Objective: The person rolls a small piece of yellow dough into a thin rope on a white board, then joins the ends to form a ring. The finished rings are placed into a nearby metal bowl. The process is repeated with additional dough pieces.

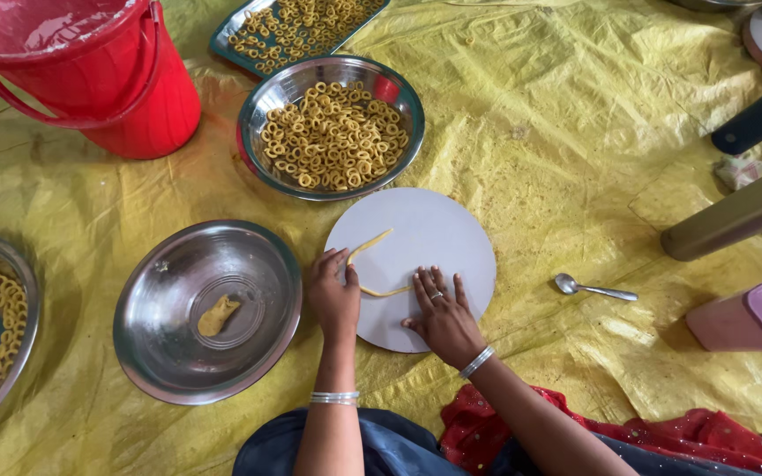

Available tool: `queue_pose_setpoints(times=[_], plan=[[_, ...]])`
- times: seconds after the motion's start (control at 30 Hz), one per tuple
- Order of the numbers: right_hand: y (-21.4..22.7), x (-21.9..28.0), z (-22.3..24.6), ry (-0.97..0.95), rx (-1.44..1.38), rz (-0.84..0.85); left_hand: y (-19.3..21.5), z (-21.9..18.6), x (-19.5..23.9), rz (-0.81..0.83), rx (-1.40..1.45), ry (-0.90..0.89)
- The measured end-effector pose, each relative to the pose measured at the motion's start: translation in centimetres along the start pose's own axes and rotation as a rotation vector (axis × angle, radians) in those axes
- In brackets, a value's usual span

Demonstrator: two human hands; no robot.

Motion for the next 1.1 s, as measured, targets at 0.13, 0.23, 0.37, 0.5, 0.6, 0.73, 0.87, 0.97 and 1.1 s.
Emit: queue_pose_setpoints(times=[0.13, 0.23, 0.37, 0.5, 0.6, 0.73, 0.87, 0.97, 1.1], plan=[[2.2, -1.3, 1.3, -0.192, 0.282, 0.064, 0.2, -1.5, 0.3, 0.093, -0.179, -0.157], [5.1, -2.4, 1.3, -0.299, 0.278, -0.032, 0.1, -2.4, 0.4, 0.176, -0.332, -0.200], [7.0, -3.0, 1.5, -0.437, 0.204, 0.011, 0.0, -3.1, 0.3, 0.254, -0.431, -0.250], [5.6, -7.0, 2.1, -0.364, 0.140, 0.024, 0.1, -2.5, 0.2, 0.127, -0.400, -0.323], [3.6, -10.5, 2.9, -0.185, 0.053, -0.020, 0.4, -1.2, 0.4, 0.102, -0.373, -0.255], [1.5, -14.5, 3.7, 0.074, 0.152, -0.061, 0.4, -0.6, 0.0, 0.063, -0.356, -0.229], [0.7, -17.8, 2.5, 0.105, 0.289, -0.010, 0.5, -0.7, -0.1, 0.064, -0.355, -0.196], [1.1, -20.6, 1.6, 0.040, 0.315, -0.032, 0.6, -1.1, -0.1, 0.069, -0.352, -0.174], [0.6, -22.0, 0.5, -0.042, 0.298, 0.159, 0.5, -1.0, -0.1, 0.121, -0.351, -0.127]])
Point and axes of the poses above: each hand's wrist, its own x-axis away from the middle knuckle, its own y-axis out of the back of the hand, z = x × y, the point moved 4 cm from there along -x, towards the middle knuckle, and after that the axes turned 13 degrees about -y, right-handed, at the moved point
